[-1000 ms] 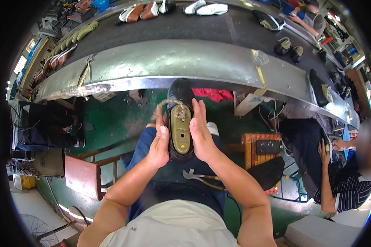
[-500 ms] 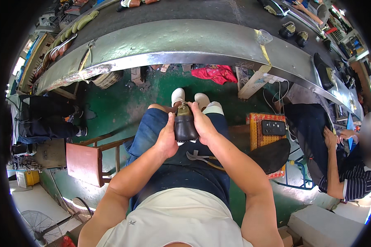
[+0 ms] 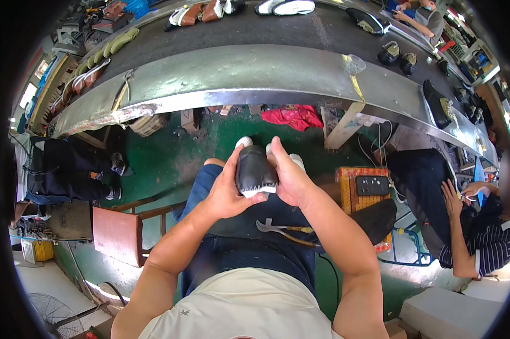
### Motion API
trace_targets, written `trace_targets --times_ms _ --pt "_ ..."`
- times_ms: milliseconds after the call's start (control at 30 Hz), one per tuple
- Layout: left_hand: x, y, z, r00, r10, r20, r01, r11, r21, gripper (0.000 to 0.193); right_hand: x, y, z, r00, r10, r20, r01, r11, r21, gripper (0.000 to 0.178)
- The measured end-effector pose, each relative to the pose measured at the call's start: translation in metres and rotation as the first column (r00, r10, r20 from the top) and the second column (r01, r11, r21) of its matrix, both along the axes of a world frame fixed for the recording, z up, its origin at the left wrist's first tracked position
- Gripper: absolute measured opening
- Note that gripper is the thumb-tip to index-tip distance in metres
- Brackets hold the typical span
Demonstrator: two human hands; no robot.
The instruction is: Manually assemble shoe components by pulling material and using tools to secure the upper to the lasting board.
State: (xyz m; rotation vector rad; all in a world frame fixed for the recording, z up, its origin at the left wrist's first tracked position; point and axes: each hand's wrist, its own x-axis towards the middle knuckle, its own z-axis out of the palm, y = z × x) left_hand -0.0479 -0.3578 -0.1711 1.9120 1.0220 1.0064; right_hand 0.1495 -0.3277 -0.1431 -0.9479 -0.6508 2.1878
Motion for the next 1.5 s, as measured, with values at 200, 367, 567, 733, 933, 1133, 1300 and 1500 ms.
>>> trace_targets --times_ms 200,367,567,733,933,1133,1300,1500 --pt "0.008 0.002 -0.017 0.928 0.063 0.368 0.073 0.936 -0.345 0.101 -0.008 0.003 -0.015 0.992 -0.057 -0.117 0.068 0.993 0.093 0.069" --pt "0.001 0.002 -0.018 0.967 0.063 0.248 0.049 0.906 -0.420 0.100 -0.011 0.004 -0.025 0.996 -0.033 -0.078 0.040 0.995 0.089 0.069" --pt "-0.001 0.003 -0.031 0.967 0.075 0.244 0.030 0.917 -0.398 0.102 -0.016 0.002 -0.022 0.999 -0.043 0.016 0.042 0.995 0.089 0.070" --pt "-0.008 0.011 -0.031 0.972 0.036 0.234 0.071 0.898 -0.434 0.102 -0.005 0.001 -0.036 0.919 -0.133 0.372 -0.110 0.817 0.566 0.069" --pt "-0.013 0.013 -0.049 0.970 -0.003 0.243 0.133 0.845 -0.518 0.103 0.003 0.002 -0.018 0.705 -0.391 0.591 -0.383 0.492 0.782 0.050" --pt "-0.014 0.015 -0.061 0.972 0.017 0.236 0.116 0.834 -0.539 0.102 0.008 0.015 -0.019 0.643 -0.513 0.569 -0.541 0.221 0.811 0.047" --pt "-0.013 0.010 -0.039 0.968 0.070 0.242 0.056 0.877 -0.478 0.106 0.009 0.008 -0.051 0.864 -0.301 0.404 0.103 0.891 0.443 0.054" --pt "0.002 -0.005 0.032 0.937 -0.058 -0.344 0.189 0.914 0.360 0.117 0.009 -0.008 -0.070 0.686 0.118 -0.718 -0.247 0.966 -0.077 0.056"
